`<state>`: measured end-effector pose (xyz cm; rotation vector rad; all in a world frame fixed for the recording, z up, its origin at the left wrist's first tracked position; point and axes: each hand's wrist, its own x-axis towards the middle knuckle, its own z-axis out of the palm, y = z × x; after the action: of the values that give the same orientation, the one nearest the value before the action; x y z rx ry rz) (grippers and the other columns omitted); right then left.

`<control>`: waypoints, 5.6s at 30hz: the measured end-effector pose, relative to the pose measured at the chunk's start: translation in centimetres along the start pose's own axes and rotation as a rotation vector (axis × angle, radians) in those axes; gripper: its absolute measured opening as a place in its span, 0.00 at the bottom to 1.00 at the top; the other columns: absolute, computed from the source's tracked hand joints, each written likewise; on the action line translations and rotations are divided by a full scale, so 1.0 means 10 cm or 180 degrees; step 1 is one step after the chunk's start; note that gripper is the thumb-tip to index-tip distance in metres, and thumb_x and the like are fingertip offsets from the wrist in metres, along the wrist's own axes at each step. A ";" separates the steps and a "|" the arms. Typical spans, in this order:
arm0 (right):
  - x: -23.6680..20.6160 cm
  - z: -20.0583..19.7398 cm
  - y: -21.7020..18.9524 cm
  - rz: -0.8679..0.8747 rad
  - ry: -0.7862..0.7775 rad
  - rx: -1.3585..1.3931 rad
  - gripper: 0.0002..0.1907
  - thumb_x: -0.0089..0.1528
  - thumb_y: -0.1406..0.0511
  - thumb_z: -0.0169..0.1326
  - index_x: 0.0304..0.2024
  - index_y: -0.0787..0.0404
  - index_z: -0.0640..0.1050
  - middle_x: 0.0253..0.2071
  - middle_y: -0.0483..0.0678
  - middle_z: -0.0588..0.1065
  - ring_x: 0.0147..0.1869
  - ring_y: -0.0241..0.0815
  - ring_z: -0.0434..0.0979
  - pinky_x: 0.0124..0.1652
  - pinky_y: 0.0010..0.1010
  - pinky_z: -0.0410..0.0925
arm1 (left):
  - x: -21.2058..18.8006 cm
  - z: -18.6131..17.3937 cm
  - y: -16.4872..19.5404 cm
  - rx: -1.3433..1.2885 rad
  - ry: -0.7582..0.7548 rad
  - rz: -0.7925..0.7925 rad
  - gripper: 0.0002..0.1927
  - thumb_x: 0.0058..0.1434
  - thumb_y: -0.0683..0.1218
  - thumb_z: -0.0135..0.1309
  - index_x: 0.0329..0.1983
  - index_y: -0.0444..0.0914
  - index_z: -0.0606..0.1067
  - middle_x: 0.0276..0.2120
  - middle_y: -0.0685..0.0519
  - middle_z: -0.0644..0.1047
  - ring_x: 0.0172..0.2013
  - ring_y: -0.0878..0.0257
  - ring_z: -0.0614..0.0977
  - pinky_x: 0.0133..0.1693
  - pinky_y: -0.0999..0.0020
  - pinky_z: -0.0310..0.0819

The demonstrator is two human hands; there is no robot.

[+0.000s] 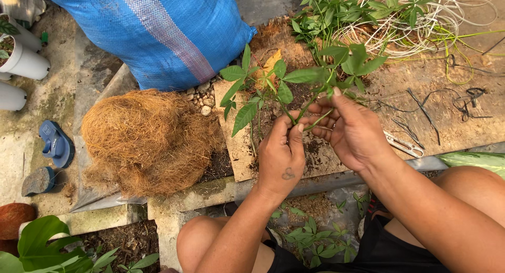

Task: The person aligns two plant stems and wraps them together with a thin strip of material. The hands hold the stems steady while winding the wrap around the junction to secure the graft.

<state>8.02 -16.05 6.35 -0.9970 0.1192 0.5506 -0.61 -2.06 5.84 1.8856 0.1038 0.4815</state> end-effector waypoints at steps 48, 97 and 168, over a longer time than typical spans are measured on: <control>-0.09 -0.05 0.29 -0.1010 -0.0213 -0.1641 0.11 0.64 0.67 0.61 0.48 0.65 0.81 0.36 0.44 0.79 0.36 0.28 0.75 0.35 0.21 0.70 | 0.08 -0.05 -0.07 0.0185 0.0338 0.0091 0.11 0.74 0.41 0.47 0.56 0.33 0.71 0.47 0.45 0.82 0.47 0.54 0.87 0.46 0.62 0.82; -0.04 -0.01 0.33 -0.0891 -0.0135 -0.1762 0.08 0.70 0.66 0.52 0.44 0.66 0.78 0.35 0.40 0.75 0.37 0.26 0.68 0.37 0.19 0.66 | 0.12 0.04 -0.18 -0.1311 0.0164 -0.1012 0.07 0.67 0.40 0.57 0.47 0.33 0.79 0.34 0.57 0.79 0.32 0.73 0.75 0.35 0.76 0.72; 0.06 -0.18 0.04 -0.0937 -0.0390 -0.1124 0.05 0.69 0.72 0.51 0.47 0.68 0.74 0.37 0.46 0.76 0.38 0.34 0.76 0.41 0.26 0.71 | 0.06 0.02 -0.05 0.0286 -0.0171 0.0511 0.13 0.70 0.41 0.56 0.55 0.35 0.72 0.44 0.46 0.82 0.44 0.54 0.87 0.44 0.62 0.83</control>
<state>8.55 -17.13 4.84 -1.2940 -0.2394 0.3660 0.03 -1.85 5.49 2.0029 -0.0630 0.5424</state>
